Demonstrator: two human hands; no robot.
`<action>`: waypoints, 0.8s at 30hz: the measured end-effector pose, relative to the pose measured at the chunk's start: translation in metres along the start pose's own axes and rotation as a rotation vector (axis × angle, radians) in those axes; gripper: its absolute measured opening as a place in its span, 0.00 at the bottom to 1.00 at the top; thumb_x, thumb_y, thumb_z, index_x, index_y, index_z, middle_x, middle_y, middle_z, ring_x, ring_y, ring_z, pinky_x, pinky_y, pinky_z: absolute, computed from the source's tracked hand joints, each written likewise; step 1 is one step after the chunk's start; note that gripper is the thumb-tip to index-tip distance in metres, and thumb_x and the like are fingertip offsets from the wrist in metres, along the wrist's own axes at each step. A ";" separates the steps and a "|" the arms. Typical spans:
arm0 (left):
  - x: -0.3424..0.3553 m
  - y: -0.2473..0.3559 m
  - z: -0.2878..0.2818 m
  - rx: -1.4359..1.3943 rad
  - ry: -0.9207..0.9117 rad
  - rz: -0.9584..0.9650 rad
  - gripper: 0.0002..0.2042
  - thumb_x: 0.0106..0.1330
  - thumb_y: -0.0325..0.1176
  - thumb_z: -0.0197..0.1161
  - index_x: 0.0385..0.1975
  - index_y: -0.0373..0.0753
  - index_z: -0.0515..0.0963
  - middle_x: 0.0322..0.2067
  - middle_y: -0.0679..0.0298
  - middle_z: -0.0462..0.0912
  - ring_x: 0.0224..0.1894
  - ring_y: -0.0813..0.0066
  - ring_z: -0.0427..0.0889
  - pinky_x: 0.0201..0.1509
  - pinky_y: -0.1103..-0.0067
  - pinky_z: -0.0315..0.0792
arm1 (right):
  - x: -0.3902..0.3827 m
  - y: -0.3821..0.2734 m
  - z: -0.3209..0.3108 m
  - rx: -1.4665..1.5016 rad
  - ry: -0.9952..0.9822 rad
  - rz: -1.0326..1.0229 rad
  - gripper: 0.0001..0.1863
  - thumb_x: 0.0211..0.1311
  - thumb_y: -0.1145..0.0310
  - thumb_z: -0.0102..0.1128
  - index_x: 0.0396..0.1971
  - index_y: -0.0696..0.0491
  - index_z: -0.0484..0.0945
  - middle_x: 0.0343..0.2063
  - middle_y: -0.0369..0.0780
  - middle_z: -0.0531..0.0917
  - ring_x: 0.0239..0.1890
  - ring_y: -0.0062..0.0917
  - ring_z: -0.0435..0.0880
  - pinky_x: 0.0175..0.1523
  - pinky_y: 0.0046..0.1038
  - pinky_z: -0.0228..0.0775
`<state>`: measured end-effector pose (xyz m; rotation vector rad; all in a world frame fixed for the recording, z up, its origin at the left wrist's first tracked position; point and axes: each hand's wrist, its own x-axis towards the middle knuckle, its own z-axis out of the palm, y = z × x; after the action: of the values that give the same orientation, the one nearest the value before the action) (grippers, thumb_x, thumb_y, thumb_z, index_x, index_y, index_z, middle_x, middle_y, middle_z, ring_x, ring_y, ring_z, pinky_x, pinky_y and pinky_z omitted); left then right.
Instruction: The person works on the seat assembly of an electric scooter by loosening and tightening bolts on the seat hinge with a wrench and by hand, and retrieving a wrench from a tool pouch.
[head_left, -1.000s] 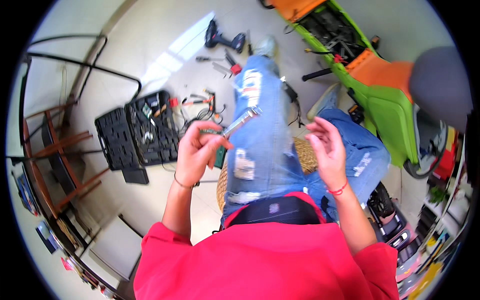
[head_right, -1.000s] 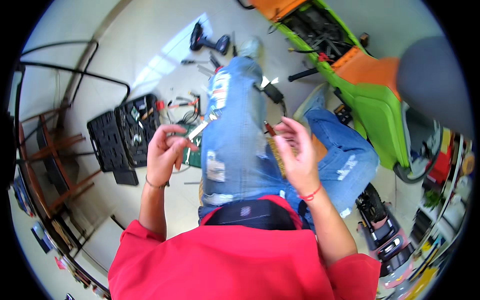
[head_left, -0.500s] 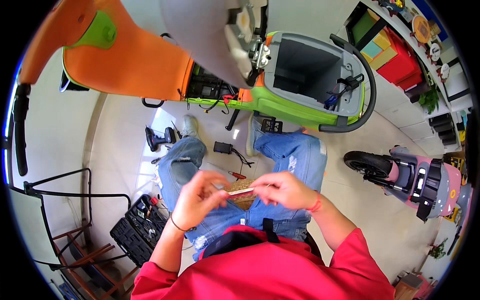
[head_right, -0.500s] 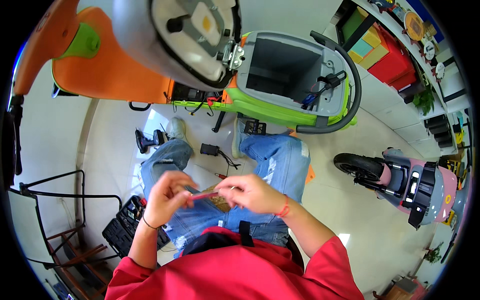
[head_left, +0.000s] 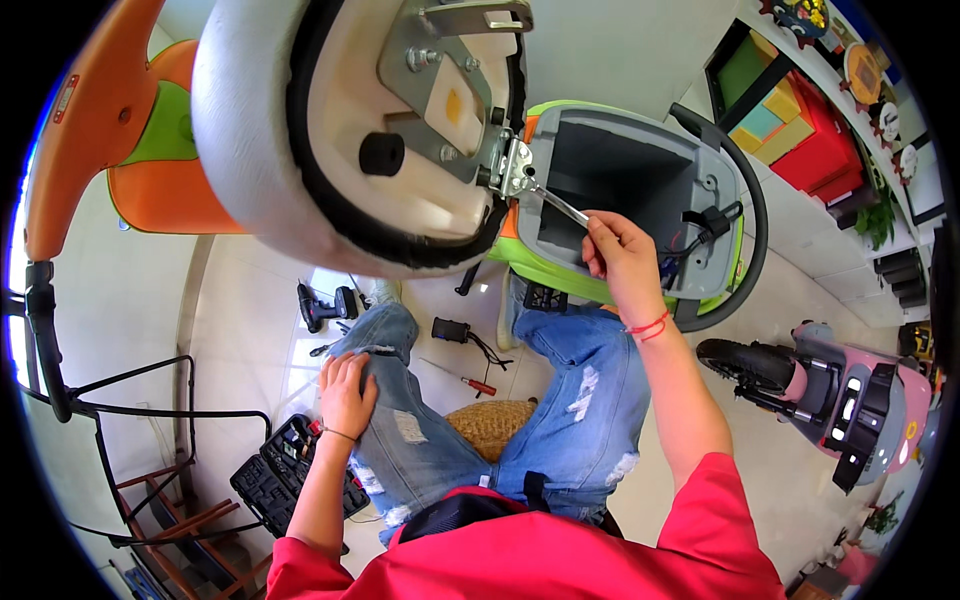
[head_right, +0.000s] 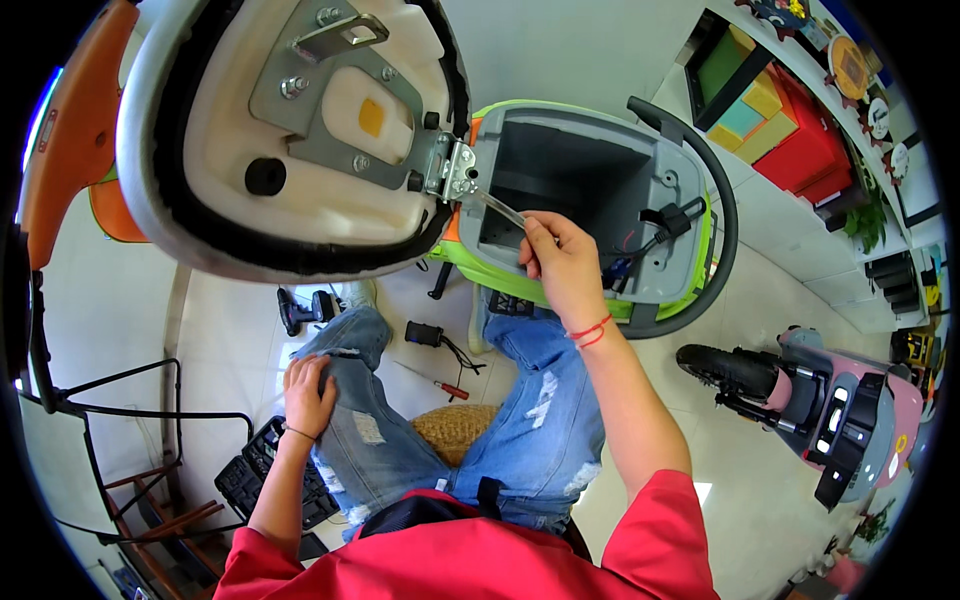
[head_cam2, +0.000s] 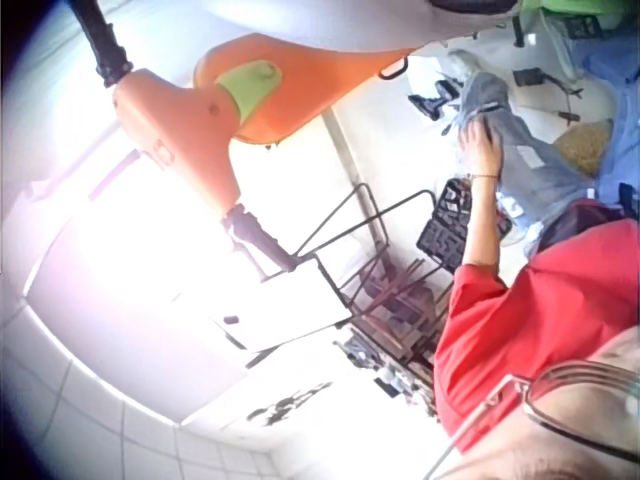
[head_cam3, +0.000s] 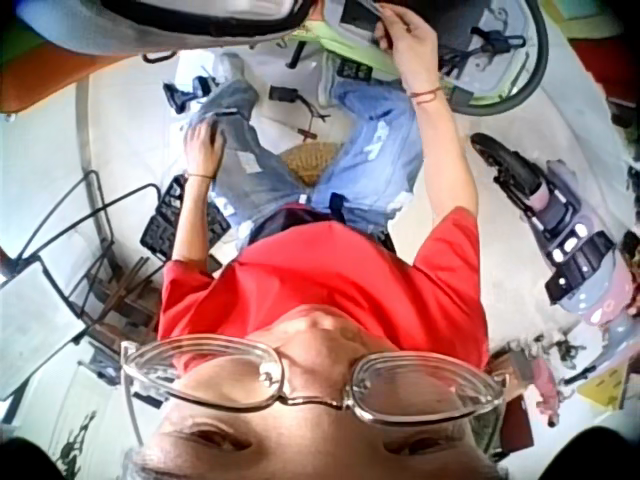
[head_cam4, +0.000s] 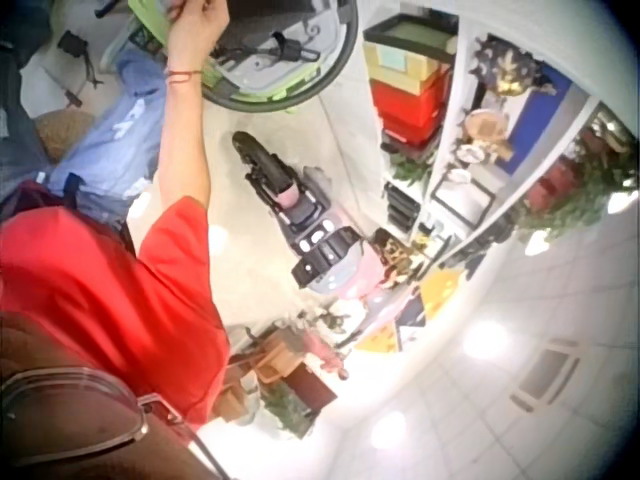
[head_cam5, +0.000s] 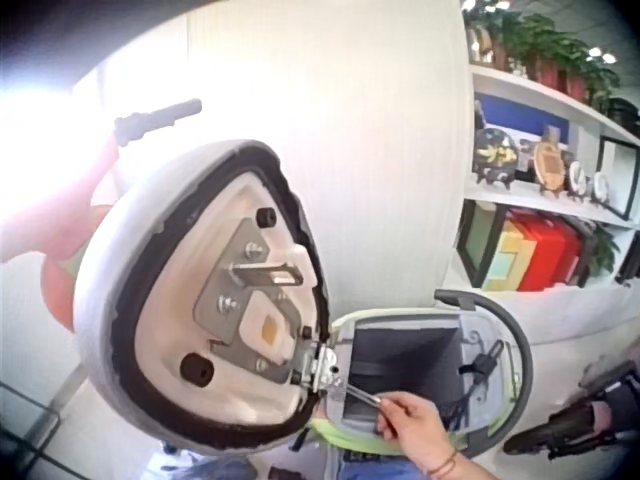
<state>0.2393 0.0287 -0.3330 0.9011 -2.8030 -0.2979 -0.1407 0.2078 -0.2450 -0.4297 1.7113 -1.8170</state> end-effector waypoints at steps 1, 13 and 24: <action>0.007 0.002 0.000 -0.001 0.000 -0.005 0.15 0.60 0.33 0.60 0.47 0.40 0.76 0.46 0.58 0.81 0.55 0.59 0.75 0.66 0.62 0.60 | 0.002 0.001 0.003 -0.006 -0.006 0.004 0.13 0.70 0.69 0.53 0.45 0.62 0.79 0.20 0.33 0.77 0.18 0.12 0.69 0.25 0.15 0.60; 0.059 0.009 0.006 0.048 -0.070 -0.104 0.15 0.58 0.36 0.60 0.44 0.39 0.78 0.40 0.54 0.82 0.48 0.55 0.78 0.59 0.64 0.64 | 0.009 -0.002 0.007 -0.084 0.004 0.151 0.13 0.70 0.65 0.53 0.42 0.59 0.79 0.17 0.33 0.76 0.15 0.12 0.66 0.22 0.16 0.55; 0.074 0.010 0.013 -0.017 0.093 0.021 0.12 0.56 0.35 0.62 0.37 0.38 0.80 0.39 0.55 0.83 0.48 0.56 0.78 0.61 0.63 0.63 | 0.031 -0.025 -0.008 -0.250 -0.099 0.267 0.13 0.68 0.63 0.58 0.31 0.59 0.79 0.16 0.32 0.75 0.15 0.12 0.67 0.20 0.16 0.55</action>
<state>0.1713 -0.0048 -0.3351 0.8583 -2.7193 -0.2696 -0.1744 0.1944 -0.2263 -0.3654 1.8364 -1.3791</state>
